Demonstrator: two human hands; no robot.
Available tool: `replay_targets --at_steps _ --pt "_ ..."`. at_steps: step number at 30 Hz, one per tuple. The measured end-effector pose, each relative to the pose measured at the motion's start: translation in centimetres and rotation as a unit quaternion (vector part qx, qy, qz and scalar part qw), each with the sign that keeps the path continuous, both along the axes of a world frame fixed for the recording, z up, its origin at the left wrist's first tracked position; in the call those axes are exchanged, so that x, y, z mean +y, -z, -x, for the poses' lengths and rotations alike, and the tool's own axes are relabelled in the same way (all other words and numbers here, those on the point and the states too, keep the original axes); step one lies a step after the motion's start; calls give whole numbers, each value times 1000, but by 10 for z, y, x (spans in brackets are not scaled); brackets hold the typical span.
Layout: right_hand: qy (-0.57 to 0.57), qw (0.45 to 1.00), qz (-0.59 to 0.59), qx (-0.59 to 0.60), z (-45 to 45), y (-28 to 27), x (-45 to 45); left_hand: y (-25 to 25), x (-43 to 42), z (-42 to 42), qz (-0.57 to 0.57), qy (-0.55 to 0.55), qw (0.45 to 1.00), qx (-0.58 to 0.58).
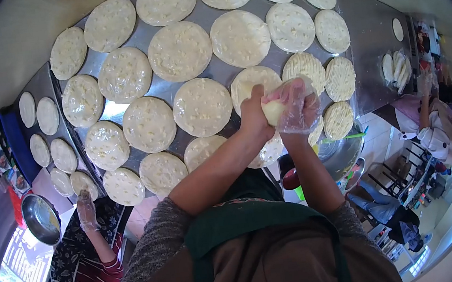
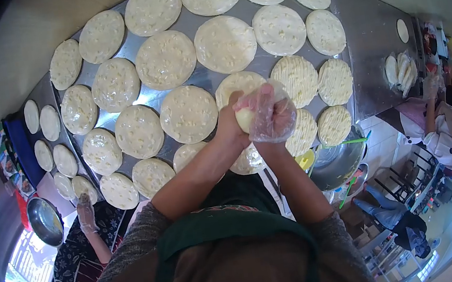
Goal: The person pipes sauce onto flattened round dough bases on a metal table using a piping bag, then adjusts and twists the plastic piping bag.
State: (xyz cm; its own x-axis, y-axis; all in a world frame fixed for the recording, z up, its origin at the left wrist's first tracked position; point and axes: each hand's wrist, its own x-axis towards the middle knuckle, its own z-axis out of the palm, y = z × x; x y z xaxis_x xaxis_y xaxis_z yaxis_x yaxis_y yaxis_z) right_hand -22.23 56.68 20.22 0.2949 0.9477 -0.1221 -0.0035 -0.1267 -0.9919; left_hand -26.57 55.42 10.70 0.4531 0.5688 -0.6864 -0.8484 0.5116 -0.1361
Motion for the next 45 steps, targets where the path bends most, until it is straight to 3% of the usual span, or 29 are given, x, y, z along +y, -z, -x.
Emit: replay_targets --at_steps 1,4,5,7,10,11,14,16,17,19,20,24,25,27,29,31,33,35,36,37,38,39,41,42,43,44,45 --pt "-28 993 -24 -110 -1 -5 -8 -8 -10 0 41 7 999 7" --pt "16 998 39 50 -3 4 -43 -33 -47 4 6 28 990 137" --pt "24 993 32 112 -4 9 -47 -33 -48 1 50 12 991 124" --pt "-9 985 -58 -159 -10 12 -34 -23 -37 0 44 8 994 103" --pt "-51 941 14 -333 -14 -10 -5 -1 -8 -6 17 12 999 42" --pt "-64 930 -25 -360 -16 -7 -5 -1 -6 -6 16 20 999 44" --pt "-30 972 58 -228 -15 -8 -28 -12 -40 -6 12 45 991 123" --pt "24 992 111 -57 -10 -3 -47 -24 -57 -5 31 60 986 153" --pt "15 989 92 -114 -10 -6 -45 -30 -58 -4 74 50 986 138" --pt "1 972 54 -229 -11 -17 -30 -27 -36 -4 33 62 986 149" --pt "-9 948 -21 -319 -14 -12 -17 -24 -18 -5 8 68 986 154" --pt "-40 793 -180 -580 -30 3 -4 0 7 -17 -29 53 990 129" --pt "-46 755 -190 -626 -37 11 -12 -26 1 -10 -1 60 992 112" --pt "-60 899 -33 -433 -45 29 -53 -37 -43 -1 -88 160 948 262" --pt "-75 939 29 -334 -47 33 -68 -30 -55 -4 -73 164 944 276" --pt "-101 873 -73 -471 -54 49 -72 -22 -59 -15 46 79 984 154" --pt "-85 803 -147 -571 -59 51 -41 -17 -23 -21 5 60 989 136" --pt "-59 864 -112 -488 -54 26 -10 -20 6 -25 -12 51 991 121" --pt "-47 934 -44 -350 -42 7 1 -24 15 -24 -8 53 992 114" --pt "-48 937 -33 -345 -42 9 -2 -26 19 -23 -3 54 993 108" --pt "-50 939 -21 -340 -43 11 -6 -11 2 -24 -68 81 980 168" --pt "-65 877 -66 -470 -55 34 -33 16 -32 -26 -133 106 959 225" --pt "-46 911 -19 -410 -56 32 -62 1 -67 -23 -64 118 970 202" --pt "-9 976 72 -207 -46 16 -67 -29 -66 -19 69 102 985 118" --pt "1 972 72 -225 -45 17 -68 -36 -65 -18 96 104 984 112" --pt "11 967 72 -242 -44 17 -69 -33 -62 -19 48 104 984 138" --pt "-7 879 -20 -476 -51 34 -62 -26 -52 -22 0 105 981 163"
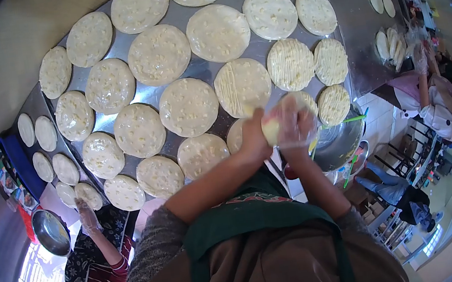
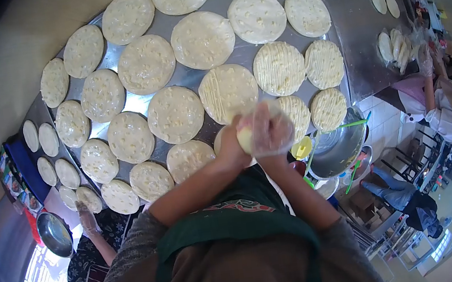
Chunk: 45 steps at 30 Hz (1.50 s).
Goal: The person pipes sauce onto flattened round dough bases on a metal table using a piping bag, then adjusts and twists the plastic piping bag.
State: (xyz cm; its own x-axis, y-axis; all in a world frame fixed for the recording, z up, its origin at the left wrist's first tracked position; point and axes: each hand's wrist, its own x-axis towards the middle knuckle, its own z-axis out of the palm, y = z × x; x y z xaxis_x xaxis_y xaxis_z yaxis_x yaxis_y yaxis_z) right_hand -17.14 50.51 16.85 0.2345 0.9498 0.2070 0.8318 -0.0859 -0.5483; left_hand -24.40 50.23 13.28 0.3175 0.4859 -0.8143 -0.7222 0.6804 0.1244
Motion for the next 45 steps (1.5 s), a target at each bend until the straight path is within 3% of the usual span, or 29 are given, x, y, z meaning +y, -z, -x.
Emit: replay_targets --at_steps 2,3,4,5,6,8,11,13,14,16,17,19,21,23,24,25,26,29,31,33,35,36,37,39,40,41,42,44,45 --pt "-120 954 -112 -250 -14 -2 33 9 34 -7 -43 -10 999 -9" --pt "-68 996 -38 -39 -9 -14 49 7 57 -9 -30 -28 999 -34" --pt "-13 984 39 174 0 -23 62 6 67 -10 -16 -46 997 -60" --pt "-82 996 -7 -42 -5 -19 58 5 63 -10 -4 -41 998 -51" --pt "-107 955 -89 -262 -10 -14 54 5 56 -9 8 -35 998 -43" --pt "-108 979 -41 -167 -15 -3 16 20 18 -11 1 -24 999 -35" --pt "7 982 92 163 -4 -24 -4 -9 -15 -3 70 5 998 -10" --pt "2 990 64 128 -6 -24 -2 9 -15 -8 -22 51 998 39" --pt "-65 996 -24 -50 -17 -12 14 12 3 -12 -14 26 1000 7" --pt "-89 993 -55 -45 -20 -12 43 10 50 -18 -1 -25 998 -58" --pt "-46 989 7 137 -8 -32 61 5 58 -18 -10 -20 998 -56" --pt "-36 993 24 111 -6 -40 62 -1 66 -15 -27 -9 998 -50" --pt "-100 945 -69 -304 -20 -21 27 16 26 -18 -25 -11 999 -38" --pt "-10 999 31 44 -16 -16 4 -3 -6 -14 45 7 999 11" --pt "65 963 92 247 -9 -26 -6 -5 -7 -14 44 14 999 17" --pt "-53 997 41 29 -12 -26 -7 -7 -9 -13 45 22 999 22" --pt "-121 970 -61 -201 -15 -27 -8 -9 -12 -13 46 31 998 27" --pt "-96 940 -98 -314 -26 -21 36 8 38 -22 -7 0 1000 -25" --pt "-68 997 -33 14 -17 -31 58 8 67 -25 -16 5 1000 -23" --pt "-69 997 -25 36 -18 -30 55 8 52 -27 -22 8 1000 -8" --pt "-103 960 -74 -250 -29 -18 19 6 21 -25 28 9 999 -15" --pt "-28 1000 -1 -12 -26 -18 4 4 -1 -25 40 6 999 -8" --pt "49 970 72 227 -20 -20 -10 1 -12 -25 52 4 999 0" --pt "57 973 76 211 -21 -19 -15 9 -15 -28 10 6 1000 3" --pt "-12 999 5 -44 -25 -19 -6 10 -15 -29 -10 10 1000 4" --pt "-80 949 -68 -298 -30 -20 7 10 0 -30 -11 11 1000 -5" --pt "-103 952 -116 -263 -30 -26 29 7 29 -30 -14 11 1000 -14" --pt "-4 991 2 136 -18 -42 56 0 54 -31 -15 8 999 -30" --pt "-68 997 -35 -11 -23 -36 55 -3 59 -31 -15 5 999 -37"
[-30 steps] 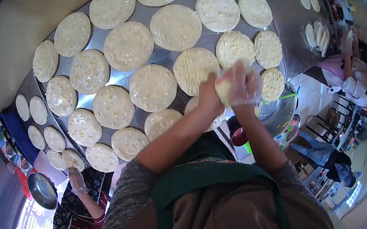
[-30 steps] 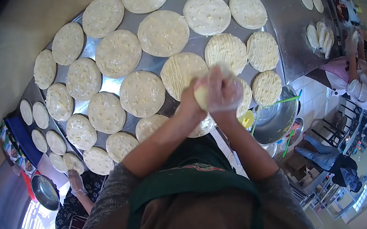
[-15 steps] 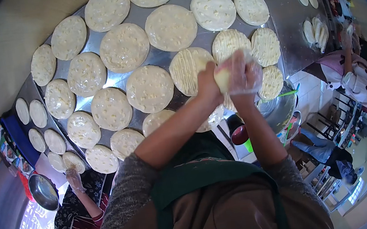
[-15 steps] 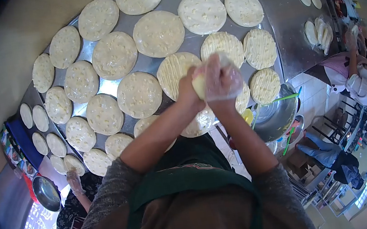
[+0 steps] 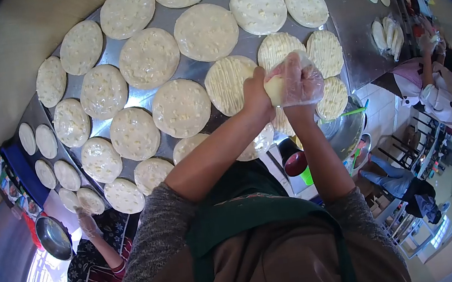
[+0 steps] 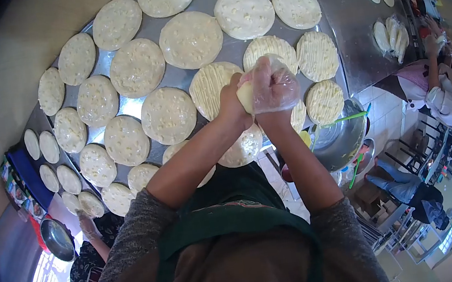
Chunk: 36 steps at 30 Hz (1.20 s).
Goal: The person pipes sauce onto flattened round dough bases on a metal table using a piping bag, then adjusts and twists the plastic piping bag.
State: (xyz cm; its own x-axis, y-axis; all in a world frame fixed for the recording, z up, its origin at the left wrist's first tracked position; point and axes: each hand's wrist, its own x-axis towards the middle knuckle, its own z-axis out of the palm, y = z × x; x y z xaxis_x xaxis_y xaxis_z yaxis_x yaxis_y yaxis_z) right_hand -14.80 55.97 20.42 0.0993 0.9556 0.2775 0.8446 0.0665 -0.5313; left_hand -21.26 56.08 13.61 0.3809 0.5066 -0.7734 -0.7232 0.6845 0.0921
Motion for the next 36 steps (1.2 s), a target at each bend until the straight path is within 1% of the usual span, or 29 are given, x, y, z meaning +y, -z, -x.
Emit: replay_targets --at_steps 1,3,4,5,6,7,8,9,10,11,12,13,15,16,17,18,20,21,22,23,24,25,26,27,28,30,31,34,36 --pt "-41 986 -68 -146 -6 6 -1 -1 2 0 -1 -3 1000 -6" --pt "-13 984 -33 -176 -6 10 -31 11 -42 7 -237 123 941 208" --pt "1 981 -16 -191 -5 9 -46 9 -54 8 -232 131 940 214" --pt "61 996 54 24 -5 12 -57 3 -64 10 -227 138 939 220" --pt "118 957 122 237 -5 15 -67 -1 -70 6 -101 90 983 126" --pt "119 960 113 225 -5 13 -66 -7 -72 4 30 41 998 28" --pt "121 964 104 212 -4 9 -63 -5 -65 1 22 39 998 34" --pt "64 997 15 -28 -7 4 -45 3 -49 -3 13 38 998 39" --pt "2 961 -77 -267 -10 -1 -27 9 -32 -8 1 36 998 44" --pt "26 996 -14 -83 -9 -1 -15 8 -18 -9 -5 27 999 16" --pt "49 992 52 106 -7 0 -5 6 -5 -9 -10 19 1000 -11" --pt "71 947 115 292 -5 1 -1 5 1 -9 -14 10 999 -38" --pt "27 998 4 -58 -11 4 -20 11 -21 -9 -8 46 999 15" --pt "3 971 -52 -233 -14 7 -33 12 -39 -8 -5 63 997 41" --pt "87 995 45 -5 -14 11 -50 9 -55 -8 17 46 998 33" --pt "164 951 138 223 -14 16 -68 6 -72 -9 39 29 998 27" --pt "162 944 159 240 -15 16 -71 -7 -71 -7 47 30 998 24" --pt "85 992 86 31 -19 16 -64 -8 -64 -7 22 64 996 54" --pt "3 983 6 -182 -21 13 -52 -15 -42 -3 -5 99 992 82" --pt "29 973 -42 -224 -17 5 -33 -16 -23 -3 -34 131 985 110" --pt "72 997 23 -22 -12 -4 -18 -9 -12 -7 -36 102 992 64" --pt "111 973 89 182 -7 -13 -6 0 -2 -10 -37 72 997 18" --pt "145 902 151 377 -5 -15 2 8 -1 -13 -37 43 998 -28" --pt "52 985 106 124 -19 6 -10 20 -12 -19 -29 18 999 -8" --pt "15 989 3 -148 -32 27 -22 24 -28 -22 -17 15 1000 4" --pt "10 973 -51 -223 -27 17 -51 22 -62 -21 9 8 1000 28" --pt "-18 998 18 -58 -27 16 -60 17 -65 -20 9 7 1000 16" --pt "-4 985 6 -174 -30 12 -51 10 -63 -20 8 18 1000 3" --pt "30 999 29 -21 -22 2 -23 18 -26 -24 -4 42 999 23"
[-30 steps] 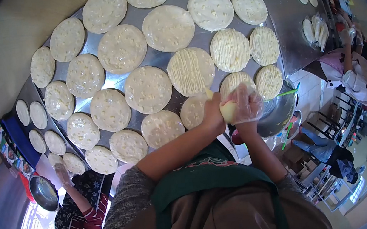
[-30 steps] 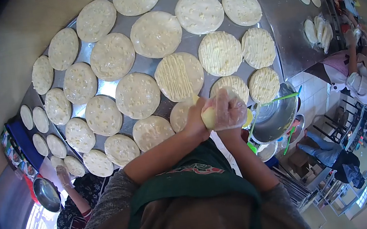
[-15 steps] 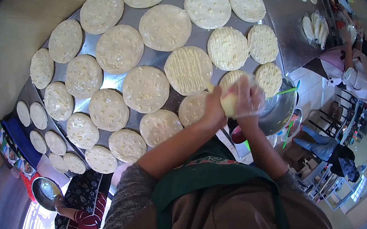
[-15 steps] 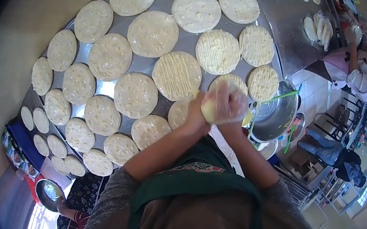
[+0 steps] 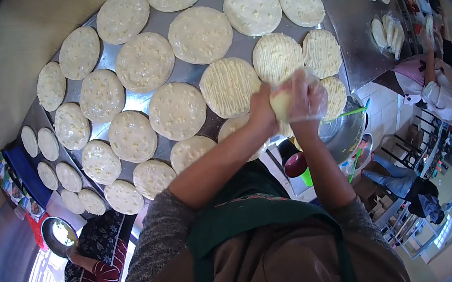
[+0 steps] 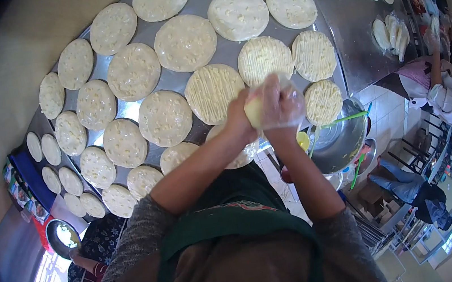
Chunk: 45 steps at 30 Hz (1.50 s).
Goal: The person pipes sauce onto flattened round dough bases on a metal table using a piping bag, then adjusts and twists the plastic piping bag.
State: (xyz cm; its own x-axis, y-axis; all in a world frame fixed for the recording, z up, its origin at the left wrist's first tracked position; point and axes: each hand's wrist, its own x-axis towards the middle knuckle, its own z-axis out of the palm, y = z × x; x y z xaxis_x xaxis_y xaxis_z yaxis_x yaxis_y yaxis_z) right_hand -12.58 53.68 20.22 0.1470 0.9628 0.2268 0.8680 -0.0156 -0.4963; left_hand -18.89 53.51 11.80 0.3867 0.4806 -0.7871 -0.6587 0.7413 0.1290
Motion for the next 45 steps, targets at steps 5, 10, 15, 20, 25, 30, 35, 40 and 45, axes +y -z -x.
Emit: replay_targets --at_steps 5,10,15,20,25,30,35,40,45 --pt "7 998 -47 -33 -9 14 -3 -2 -1 -1 -4 -2 1000 -11" --pt "-4 996 -7 -94 -11 17 -29 0 -38 -2 21 -29 999 -10" --pt "95 958 53 267 -3 -3 10 0 16 -6 -5 27 999 -32" --pt "16 999 6 -50 -12 10 -22 -7 -23 -8 30 -14 999 -15" --pt "114 957 79 255 -7 -3 2 1 3 -12 -14 26 999 -37" --pt "138 959 104 225 0 -11 -26 -22 -28 0 -115 85 987 68" --pt "116 946 88 292 12 10 -31 3 -38 23 -19 -37 997 -69" --pt "58 952 56 297 40 2 32 12 22 34 -20 -110 993 -34" --pt "-90 990 -108 -7 28 32 12 16 0 38 -1 -89 996 -17"
